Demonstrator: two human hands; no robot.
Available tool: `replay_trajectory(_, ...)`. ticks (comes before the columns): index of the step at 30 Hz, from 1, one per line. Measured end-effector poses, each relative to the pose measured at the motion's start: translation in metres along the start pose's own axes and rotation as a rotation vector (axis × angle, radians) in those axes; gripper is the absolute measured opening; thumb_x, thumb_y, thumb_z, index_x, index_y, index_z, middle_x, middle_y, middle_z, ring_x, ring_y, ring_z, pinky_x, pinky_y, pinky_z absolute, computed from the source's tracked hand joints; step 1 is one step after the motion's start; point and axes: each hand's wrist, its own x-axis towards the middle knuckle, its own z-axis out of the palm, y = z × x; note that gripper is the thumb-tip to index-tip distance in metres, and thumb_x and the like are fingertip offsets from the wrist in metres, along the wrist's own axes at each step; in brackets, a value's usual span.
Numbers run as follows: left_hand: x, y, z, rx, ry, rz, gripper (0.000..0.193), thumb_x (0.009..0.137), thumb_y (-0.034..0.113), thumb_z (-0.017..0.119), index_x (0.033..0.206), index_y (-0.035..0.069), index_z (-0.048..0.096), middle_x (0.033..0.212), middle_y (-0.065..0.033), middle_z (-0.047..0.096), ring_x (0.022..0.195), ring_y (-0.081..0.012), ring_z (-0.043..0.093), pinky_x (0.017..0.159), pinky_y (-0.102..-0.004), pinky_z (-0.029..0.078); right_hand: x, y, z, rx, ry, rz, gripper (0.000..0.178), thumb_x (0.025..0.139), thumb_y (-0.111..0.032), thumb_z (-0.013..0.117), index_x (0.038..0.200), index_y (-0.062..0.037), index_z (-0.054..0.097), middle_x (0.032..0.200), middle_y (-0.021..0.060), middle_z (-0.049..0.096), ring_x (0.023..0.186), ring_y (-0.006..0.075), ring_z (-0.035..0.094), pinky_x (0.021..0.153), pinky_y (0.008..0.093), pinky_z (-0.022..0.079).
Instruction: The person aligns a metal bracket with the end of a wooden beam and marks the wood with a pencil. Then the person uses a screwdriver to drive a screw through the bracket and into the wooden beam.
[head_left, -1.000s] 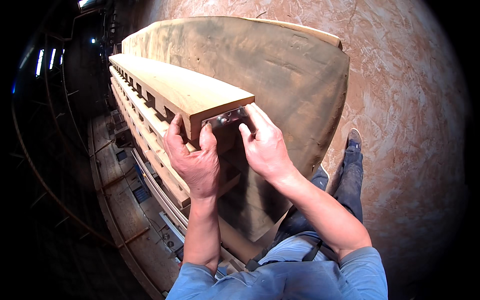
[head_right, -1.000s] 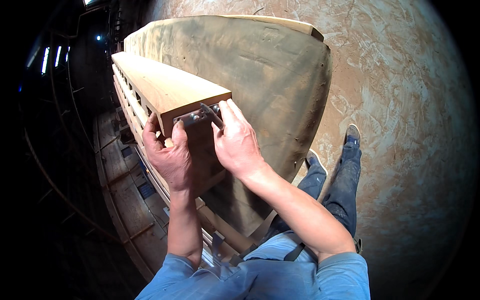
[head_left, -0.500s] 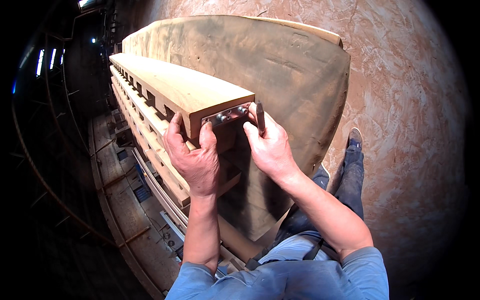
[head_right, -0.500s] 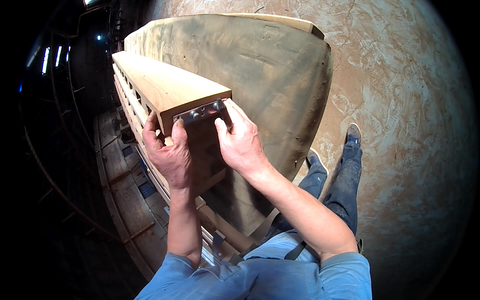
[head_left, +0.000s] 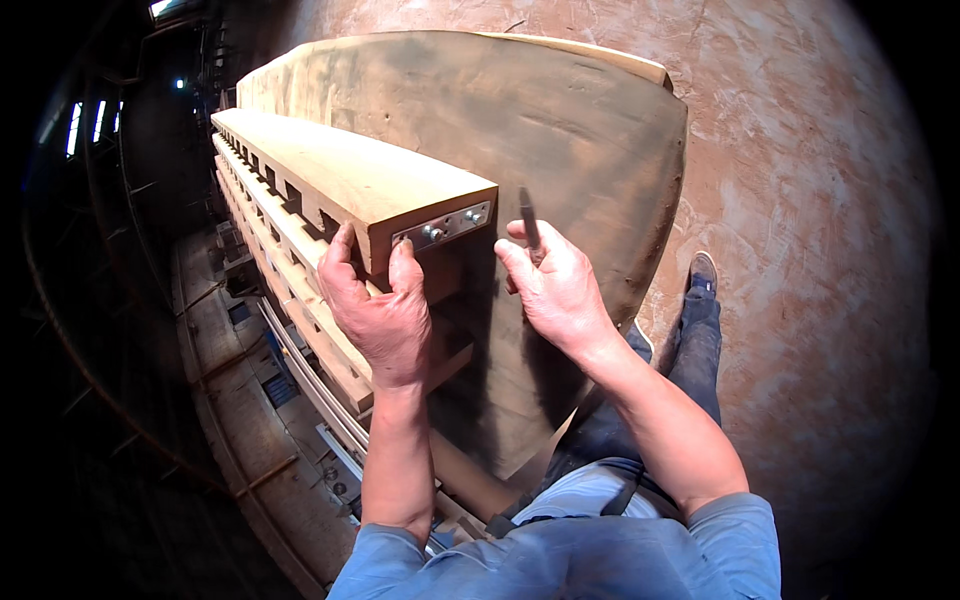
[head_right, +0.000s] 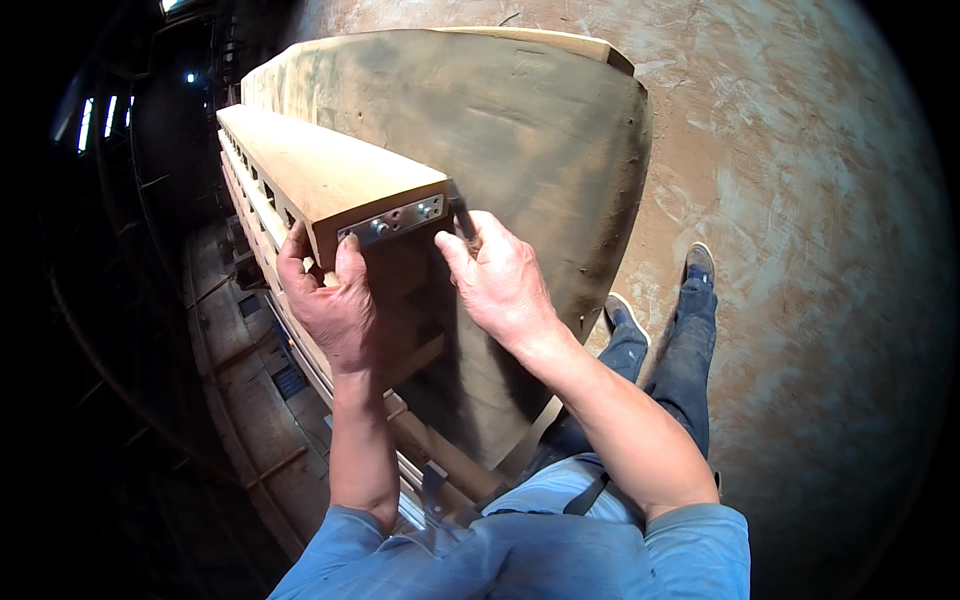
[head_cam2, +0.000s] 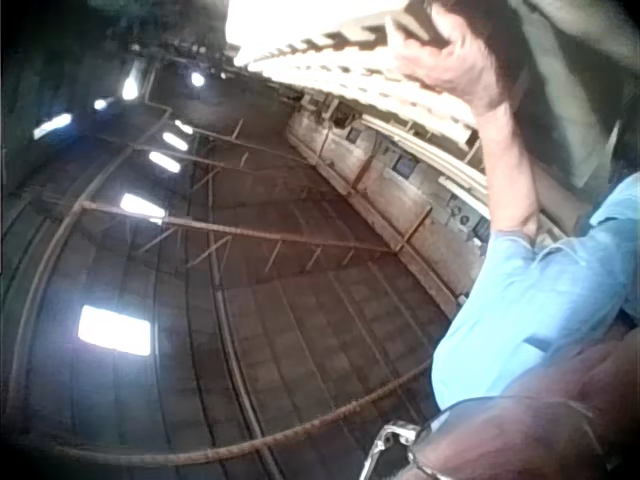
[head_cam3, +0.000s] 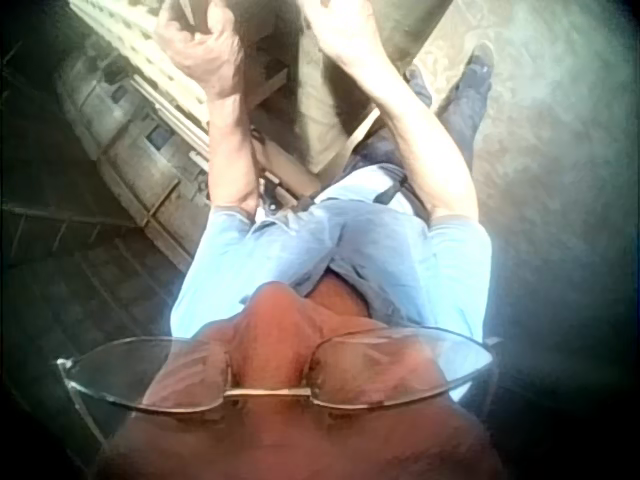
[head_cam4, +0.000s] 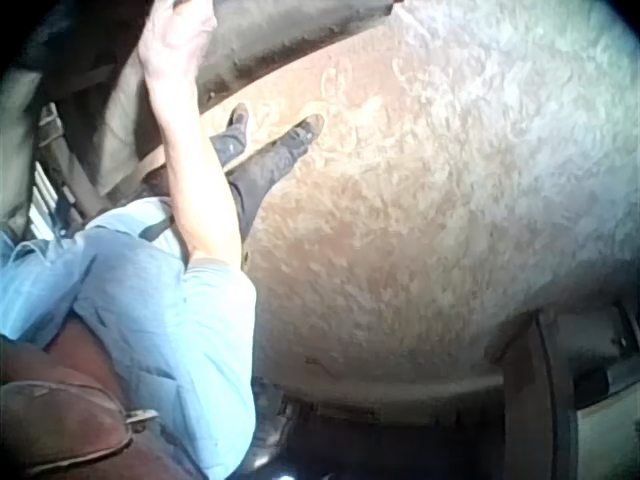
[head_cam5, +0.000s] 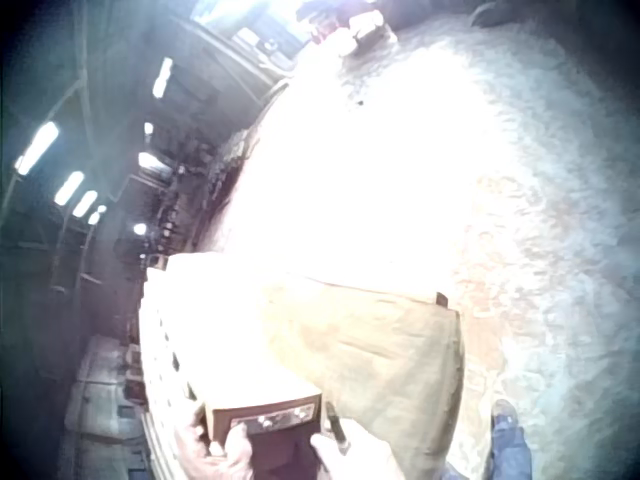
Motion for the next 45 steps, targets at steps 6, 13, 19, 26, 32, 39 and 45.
replay_trajectory(6, 0.000, -0.004, -0.005, 0.151, -0.078, 0.053, 0.047, 0.093, 0.006, 0.069, 0.134, -0.004, 0.048, 0.126, -0.0151, 0.058, 0.112, -0.0201, 0.059, 0.098, -0.0327, 0.049, -0.005, 0.018, -0.014, -0.251, 0.033, -0.106, 0.033, 0.100, -0.027, 0.058, 0.107, 0.0044, 0.054, 0.087, 0.0250, 0.065, 0.087, 0.0398, 0.066, 0.078, 0.0444, 0.051)
replay_trajectory(13, 0.000, -0.001, -0.003, 0.120, -0.075, 0.062, 0.046, 0.093, 0.005, 0.068, 0.134, -0.005, 0.047, 0.126, -0.0159, 0.056, 0.114, -0.0212, 0.058, 0.099, -0.0330, 0.048, -0.001, 0.000, -0.026, -0.519, -0.085, -0.133, 0.029, 0.100, -0.018, 0.052, 0.094, 0.0101, 0.054, 0.086, 0.0320, 0.064, 0.087, 0.0474, 0.065, 0.075, 0.0520, 0.050)
replay_trajectory(19, -0.001, -0.001, -0.003, 0.100, -0.057, 0.062, 0.047, 0.091, 0.004, 0.069, 0.132, -0.004, 0.049, 0.124, -0.0160, 0.055, 0.114, -0.0234, 0.056, 0.100, -0.0344, 0.047, -0.002, -0.015, -0.035, -0.930, -0.100, -0.322, 0.015, 0.087, -0.008, 0.059, 0.084, 0.0066, 0.061, 0.080, 0.0274, 0.066, 0.078, 0.0457, 0.068, 0.068, 0.0489, 0.054)
replay_trajectory(26, -0.001, -0.002, -0.002, 0.117, -0.075, 0.056, 0.046, 0.093, 0.005, 0.067, 0.133, -0.004, 0.047, 0.127, -0.0151, 0.055, 0.115, -0.0203, 0.056, 0.100, -0.0330, 0.047, 0.012, -0.041, -0.033, -1.433, 0.014, -0.581, 0.011, 0.075, -0.013, 0.065, 0.080, -0.0049, 0.071, 0.089, 0.0114, 0.065, 0.089, 0.0279, 0.064, 0.070, 0.0391, 0.051)
replay_trajectory(32, -0.002, -0.005, -0.004, 0.104, -0.086, 0.058, 0.046, 0.094, 0.004, 0.067, 0.134, -0.003, 0.046, 0.127, -0.0146, 0.054, 0.114, -0.0197, 0.058, 0.099, -0.0323, 0.049, 0.037, -0.039, -0.039, -1.587, 0.057, -0.864, 0.013, 0.073, -0.021, 0.064, 0.076, -0.0108, 0.072, 0.083, 0.0057, 0.059, 0.090, 0.0221, 0.054, 0.080, 0.0355, 0.040)
replay_trajectory(39, -0.002, -0.002, -0.005, 0.140, -0.093, 0.060, 0.047, 0.094, 0.004, 0.067, 0.135, -0.003, 0.045, 0.128, -0.0152, 0.053, 0.117, -0.0203, 0.057, 0.101, -0.0329, 0.048, 0.047, -0.033, -0.046, -1.567, 0.055, -1.011, 0.010, 0.073, -0.021, 0.062, 0.073, -0.0131, 0.069, 0.082, 0.0028, 0.057, 0.090, 0.0202, 0.054, 0.081, 0.0341, 0.039)
replay_trajectory(45, -0.001, -0.003, -0.003, 0.079, -0.076, 0.041, 0.047, 0.091, 0.004, 0.068, 0.133, -0.004, 0.047, 0.126, -0.0149, 0.053, 0.116, -0.0212, 0.056, 0.101, -0.0330, 0.048, 0.052, -0.027, -0.050, -1.536, 0.066, -1.122, 0.007, 0.074, -0.022, 0.062, 0.073, -0.0153, 0.064, 0.081, 0.0018, 0.055, 0.090, 0.0193, 0.053, 0.082, 0.0328, 0.039)
